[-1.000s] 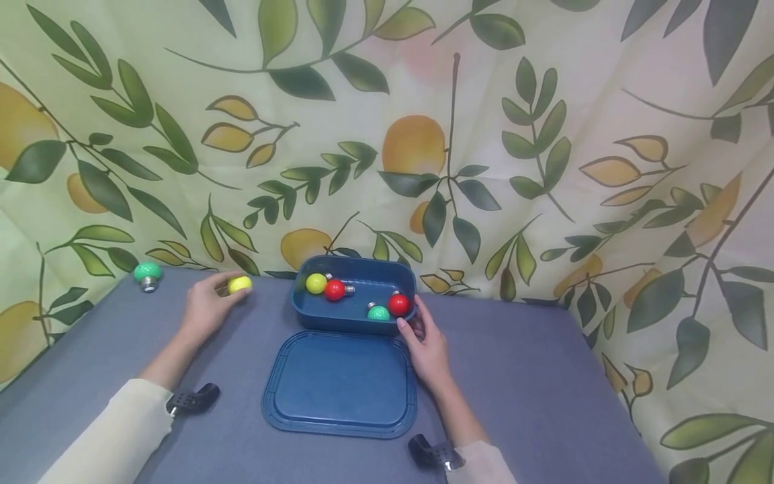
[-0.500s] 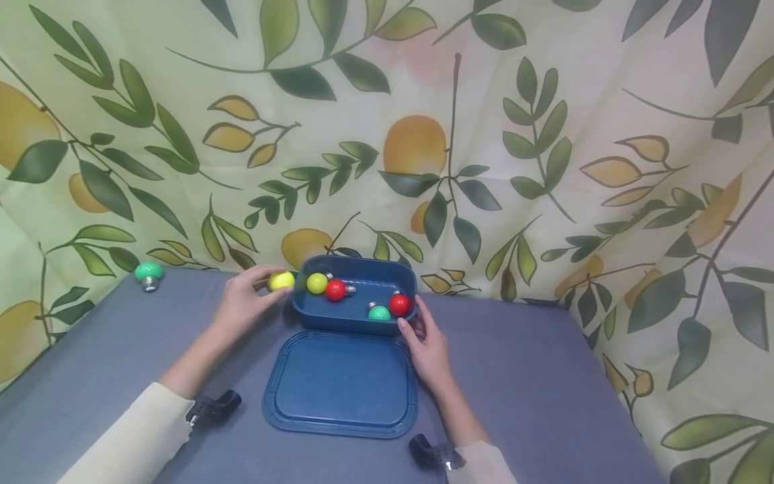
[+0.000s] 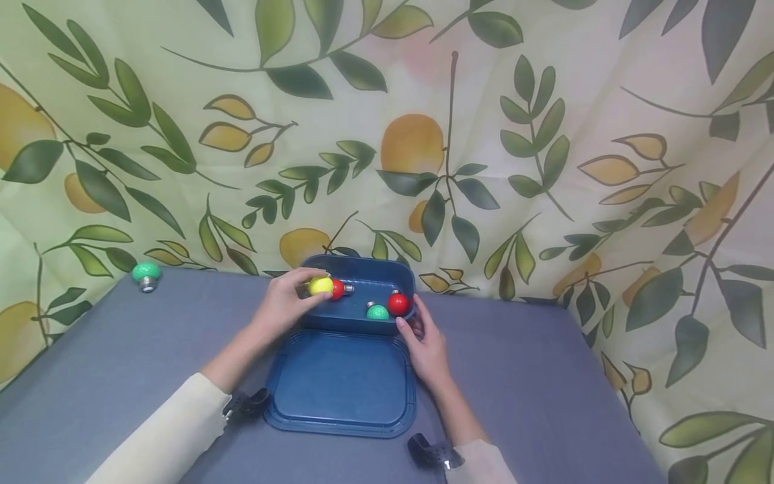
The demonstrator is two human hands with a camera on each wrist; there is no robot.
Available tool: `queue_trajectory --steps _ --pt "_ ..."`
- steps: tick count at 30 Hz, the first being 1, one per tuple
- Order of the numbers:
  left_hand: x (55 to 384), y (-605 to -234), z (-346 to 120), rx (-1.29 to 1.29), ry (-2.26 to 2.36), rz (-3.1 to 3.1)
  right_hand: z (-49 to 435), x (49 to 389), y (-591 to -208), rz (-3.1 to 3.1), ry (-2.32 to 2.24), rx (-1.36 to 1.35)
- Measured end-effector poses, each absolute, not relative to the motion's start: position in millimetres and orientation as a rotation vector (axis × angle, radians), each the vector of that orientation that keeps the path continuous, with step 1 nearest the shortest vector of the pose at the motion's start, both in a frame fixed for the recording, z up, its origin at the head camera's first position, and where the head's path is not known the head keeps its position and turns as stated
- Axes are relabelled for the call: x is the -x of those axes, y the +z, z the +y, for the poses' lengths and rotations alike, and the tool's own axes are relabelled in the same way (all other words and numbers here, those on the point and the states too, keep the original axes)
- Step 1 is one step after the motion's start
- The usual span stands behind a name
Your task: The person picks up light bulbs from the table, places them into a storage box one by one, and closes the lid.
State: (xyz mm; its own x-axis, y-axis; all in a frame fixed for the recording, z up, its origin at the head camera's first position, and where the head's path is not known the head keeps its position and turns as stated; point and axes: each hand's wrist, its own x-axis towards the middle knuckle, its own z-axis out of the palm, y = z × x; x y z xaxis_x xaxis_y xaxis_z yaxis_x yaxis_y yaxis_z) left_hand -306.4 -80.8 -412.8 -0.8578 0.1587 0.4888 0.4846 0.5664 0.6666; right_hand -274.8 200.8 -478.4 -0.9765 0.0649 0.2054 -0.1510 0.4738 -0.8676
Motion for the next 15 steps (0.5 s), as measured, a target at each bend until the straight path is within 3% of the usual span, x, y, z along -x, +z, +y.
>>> queue_trajectory --steps 15 --pt "326 -420 -53 0.550 -1.074 -2.648 200 274 -477 -2.485 1.535 -0.106"
